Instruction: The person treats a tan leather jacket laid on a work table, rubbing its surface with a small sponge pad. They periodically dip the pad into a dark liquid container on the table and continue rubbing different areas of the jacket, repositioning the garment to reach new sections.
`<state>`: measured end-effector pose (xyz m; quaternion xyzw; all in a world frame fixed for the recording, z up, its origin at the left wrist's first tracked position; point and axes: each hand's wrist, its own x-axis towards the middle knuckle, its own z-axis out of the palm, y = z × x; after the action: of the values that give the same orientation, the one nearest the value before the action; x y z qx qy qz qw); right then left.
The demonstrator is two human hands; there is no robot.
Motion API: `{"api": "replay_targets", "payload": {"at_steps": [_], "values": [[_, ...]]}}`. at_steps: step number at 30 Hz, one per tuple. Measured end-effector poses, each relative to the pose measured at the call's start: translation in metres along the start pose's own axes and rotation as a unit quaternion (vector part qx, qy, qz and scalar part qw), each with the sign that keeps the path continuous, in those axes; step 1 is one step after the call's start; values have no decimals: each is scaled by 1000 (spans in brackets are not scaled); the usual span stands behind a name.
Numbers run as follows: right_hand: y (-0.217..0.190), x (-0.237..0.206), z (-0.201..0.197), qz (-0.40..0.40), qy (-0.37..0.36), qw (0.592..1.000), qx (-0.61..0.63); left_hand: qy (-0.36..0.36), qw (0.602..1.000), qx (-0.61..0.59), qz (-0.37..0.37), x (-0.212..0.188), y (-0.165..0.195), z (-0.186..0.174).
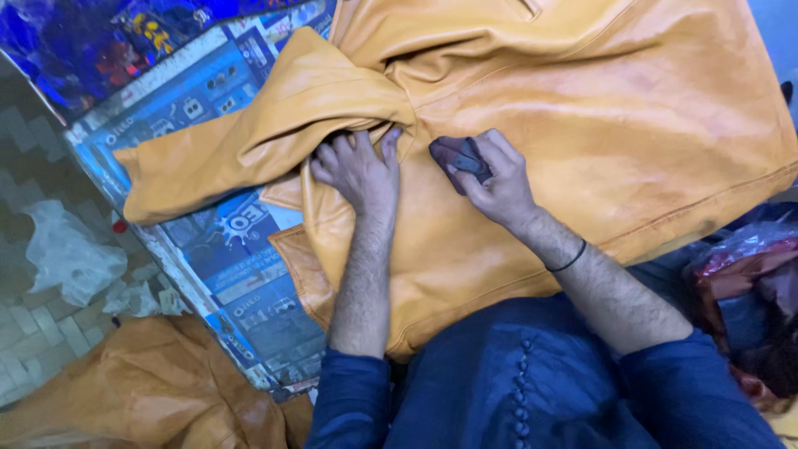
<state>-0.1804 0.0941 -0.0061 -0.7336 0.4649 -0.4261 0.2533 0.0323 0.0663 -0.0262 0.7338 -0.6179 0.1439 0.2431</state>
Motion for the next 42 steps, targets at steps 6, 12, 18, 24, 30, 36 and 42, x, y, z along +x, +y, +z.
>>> {"api": "replay_targets", "payload": {"at_steps": [6,12,18,24,30,36,42], "values": [[0,-1,13,-76,-115,990,-38,-56,989,-131,42,26,-43,2],[-15,23,14,-48,-24,993,-107,-91,948,-294,83,47,-53,-34],[-21,18,24,-190,-137,967,-95,-107,907,-406,21,57,-45,-50],[-9,27,20,-116,-34,984,-128,-96,908,-406,29,53,-46,-48],[-11,39,4,-38,69,990,-118,-28,967,-253,26,21,-36,-63],[-16,19,-3,-62,29,995,-78,-16,988,-152,-28,-31,-27,-69],[0,-2,8,0,68,988,-135,-94,990,-102,-32,-24,-44,-46]]}}
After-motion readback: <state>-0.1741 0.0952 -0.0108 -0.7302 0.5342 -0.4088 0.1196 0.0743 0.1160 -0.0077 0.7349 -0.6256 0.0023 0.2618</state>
